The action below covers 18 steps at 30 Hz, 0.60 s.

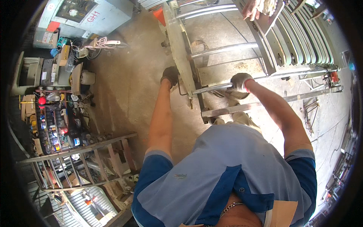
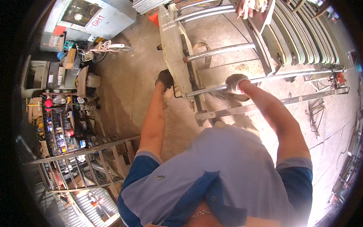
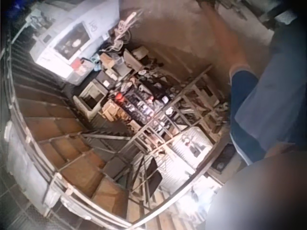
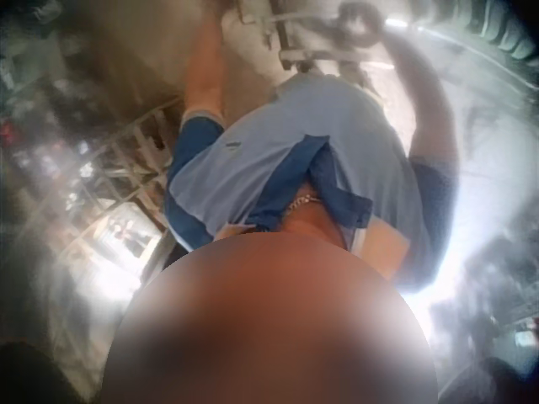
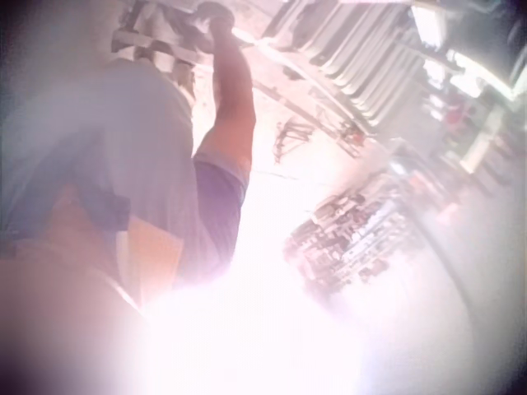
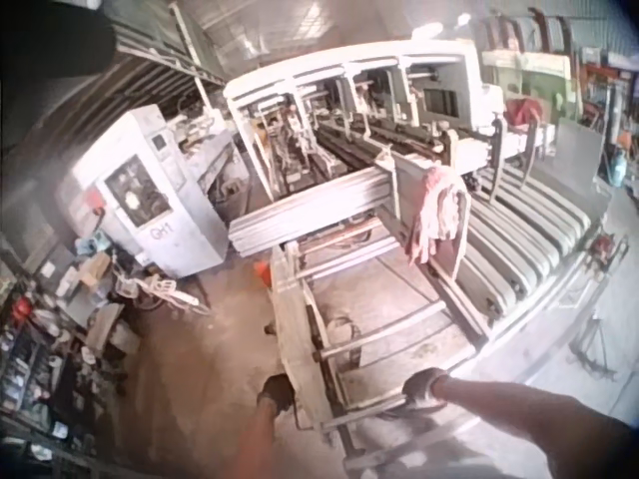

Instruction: The person assembles a metal frame by aligning and clamping metal bars together. They use a clamp to secure the bars, then pick up a power tool and apply it to the joint. The person continues to adjust and secure the frame components.

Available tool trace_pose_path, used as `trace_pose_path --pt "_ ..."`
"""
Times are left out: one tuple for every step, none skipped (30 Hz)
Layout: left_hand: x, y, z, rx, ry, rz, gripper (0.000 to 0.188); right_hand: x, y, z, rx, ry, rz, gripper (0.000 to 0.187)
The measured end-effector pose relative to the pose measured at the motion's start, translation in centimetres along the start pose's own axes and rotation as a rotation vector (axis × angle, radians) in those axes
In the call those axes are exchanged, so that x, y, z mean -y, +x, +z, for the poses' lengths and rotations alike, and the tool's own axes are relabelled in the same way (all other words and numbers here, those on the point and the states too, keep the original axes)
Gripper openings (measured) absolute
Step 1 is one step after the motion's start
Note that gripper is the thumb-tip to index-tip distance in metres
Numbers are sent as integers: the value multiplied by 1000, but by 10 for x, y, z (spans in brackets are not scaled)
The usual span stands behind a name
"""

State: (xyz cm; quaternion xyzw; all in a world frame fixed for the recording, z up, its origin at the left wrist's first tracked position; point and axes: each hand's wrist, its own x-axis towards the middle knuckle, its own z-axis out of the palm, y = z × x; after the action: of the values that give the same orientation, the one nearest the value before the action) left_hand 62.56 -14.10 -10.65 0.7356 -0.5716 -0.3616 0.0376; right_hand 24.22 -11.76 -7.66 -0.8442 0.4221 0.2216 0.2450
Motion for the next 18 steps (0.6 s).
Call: trace_pose_path --pt "1 -6 3 -33 -69 14 12 0 -1 5 -87 -30 32 36" --pt "1 -12 6 -20 -303 -3 13 2 -6 13 -136 -56 78 32" --pt "3 -18 11 3 -564 -61 17 5 -9 19 -201 -74 112 29" --pt "4 -22 17 24 -825 -92 21 7 -12 23 -287 -39 135 26" --pt "7 -26 23 23 -744 -18 27 9 -14 26 -345 -27 137 28" --pt "11 -28 30 22 -661 82 34 12 -15 27 -403 -16 141 29" --pt "15 -28 37 -3 -380 210 45 14 -16 29 -467 -11 158 30" --pt "20 -27 43 -128 60 350 56 15 -16 29 -459 -25 163 34" --pt "26 -27 52 -109 163 373 52 15 -15 29 -432 -22 160 34" --pt "31 -26 59 -86 189 401 48 15 -13 29 -415 -27 178 35" --pt "36 -25 67 -34 34 406 45 13 -12 30 -410 -38 199 35" --pt "43 -26 74 92 -81 297 42 12 -8 31 -375 -69 224 34" --pt "51 -29 82 141 -234 281 40 9 -7 34 -397 -81 205 32" --pt "58 -31 89 210 -409 187 35 8 -5 37 -430 -95 198 31" --pt "65 -35 95 287 -584 131 28 7 -5 41 -462 -107 190 29" --pt "72 -39 101 355 -688 104 21 8 -2 45 -465 -151 250 25" --pt "77 -42 107 359 -731 135 19 8 -2 50 -512 -150 229 24" --pt "78 -43 113 360 -775 168 16 11 -2 54 -572 -142 189 24"
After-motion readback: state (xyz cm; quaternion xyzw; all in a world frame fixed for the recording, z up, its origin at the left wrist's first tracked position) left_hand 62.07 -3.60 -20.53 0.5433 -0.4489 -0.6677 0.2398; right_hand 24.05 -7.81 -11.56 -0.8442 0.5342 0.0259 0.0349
